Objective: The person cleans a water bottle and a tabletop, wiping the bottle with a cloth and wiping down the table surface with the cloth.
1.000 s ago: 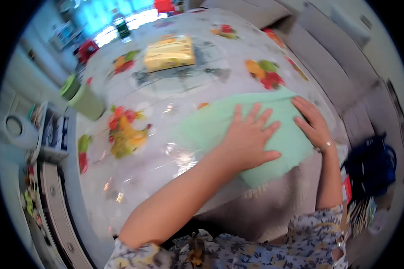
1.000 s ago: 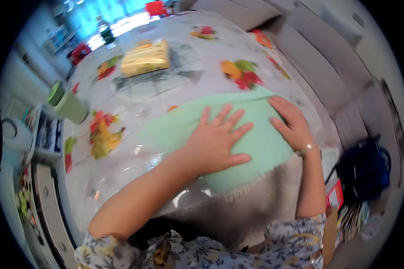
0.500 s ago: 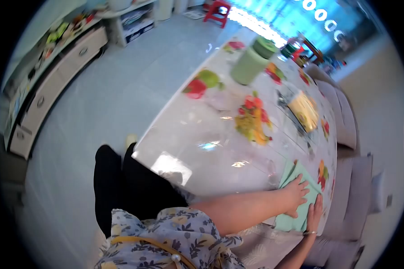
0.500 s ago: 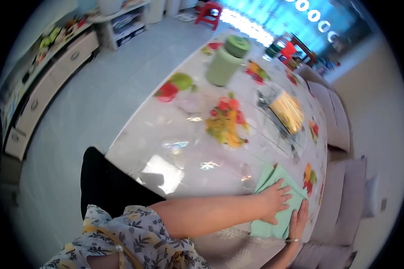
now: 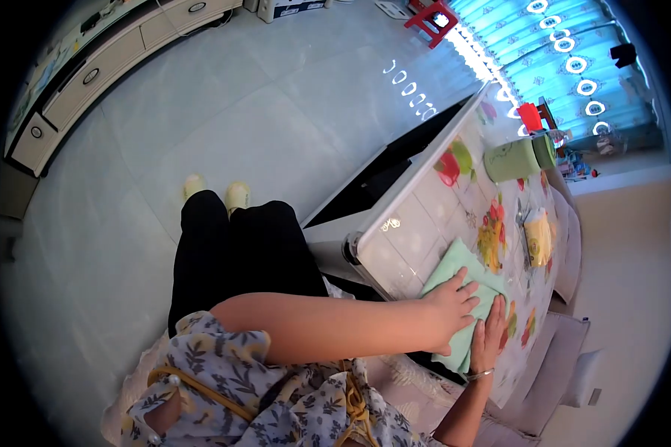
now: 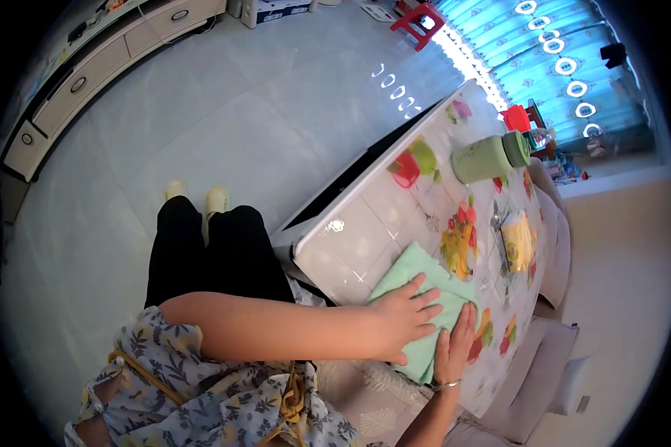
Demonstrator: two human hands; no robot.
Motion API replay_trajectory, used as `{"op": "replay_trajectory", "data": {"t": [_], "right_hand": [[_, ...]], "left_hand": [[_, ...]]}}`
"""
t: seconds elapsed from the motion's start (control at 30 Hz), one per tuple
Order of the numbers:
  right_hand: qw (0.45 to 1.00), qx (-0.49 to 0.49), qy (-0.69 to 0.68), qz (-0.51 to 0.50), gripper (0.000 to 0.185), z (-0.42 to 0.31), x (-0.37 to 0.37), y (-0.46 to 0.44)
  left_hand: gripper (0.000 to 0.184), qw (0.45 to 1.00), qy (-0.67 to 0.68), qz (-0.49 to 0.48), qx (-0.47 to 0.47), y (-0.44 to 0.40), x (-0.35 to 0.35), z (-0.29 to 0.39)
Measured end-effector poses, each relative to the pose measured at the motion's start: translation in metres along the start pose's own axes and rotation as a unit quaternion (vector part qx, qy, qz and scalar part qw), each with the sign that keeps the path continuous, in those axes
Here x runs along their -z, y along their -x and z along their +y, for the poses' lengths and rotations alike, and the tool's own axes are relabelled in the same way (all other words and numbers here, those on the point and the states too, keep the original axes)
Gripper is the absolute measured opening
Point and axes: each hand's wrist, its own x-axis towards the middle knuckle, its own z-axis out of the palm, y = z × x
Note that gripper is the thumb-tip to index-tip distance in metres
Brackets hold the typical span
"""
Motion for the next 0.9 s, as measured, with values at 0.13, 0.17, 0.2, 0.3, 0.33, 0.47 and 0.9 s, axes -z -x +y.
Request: {"op": "replay_trajectory", "data": {"t": [0.13,0.17,0.2,0.3,0.33,0.47,0.9], "right_hand": [[1.0,0.027,0.003,-0.011,0.066,-0.033,-0.005,-0.019],[0.999,0.035,0.008,-0.011,0.066,-0.039,-0.007,-0.023],[0.999,0.034,0.012,-0.011,0.066,-0.045,-0.008,-0.026],[0.998,0.068,0.001,-0.01,0.067,-0.064,-0.011,-0.037],[0.998,0.068,0.002,-0.008,0.067,-0.072,-0.011,-0.04],[0.996,0.087,-0.002,-0.014,0.067,-0.099,-0.01,-0.053],[0.983,0.185,-0.007,0.002,0.068,-0.129,-0.02,-0.108]], "left_hand": [[0.084,0.999,-0.031,0.035,0.01,0.034,0.008,-0.014],[0.084,0.999,-0.029,0.039,0.01,0.04,0.01,-0.017],[0.086,0.998,-0.037,0.043,0.013,0.045,0.011,-0.02],[0.088,0.997,-0.046,0.056,0.021,0.058,0.013,-0.026],[0.089,0.997,-0.046,0.062,0.027,0.063,0.013,-0.028],[0.088,0.995,-0.06,0.075,0.036,0.08,0.016,-0.038],[0.096,0.988,-0.061,0.115,0.083,0.105,0.033,-0.067]]}}
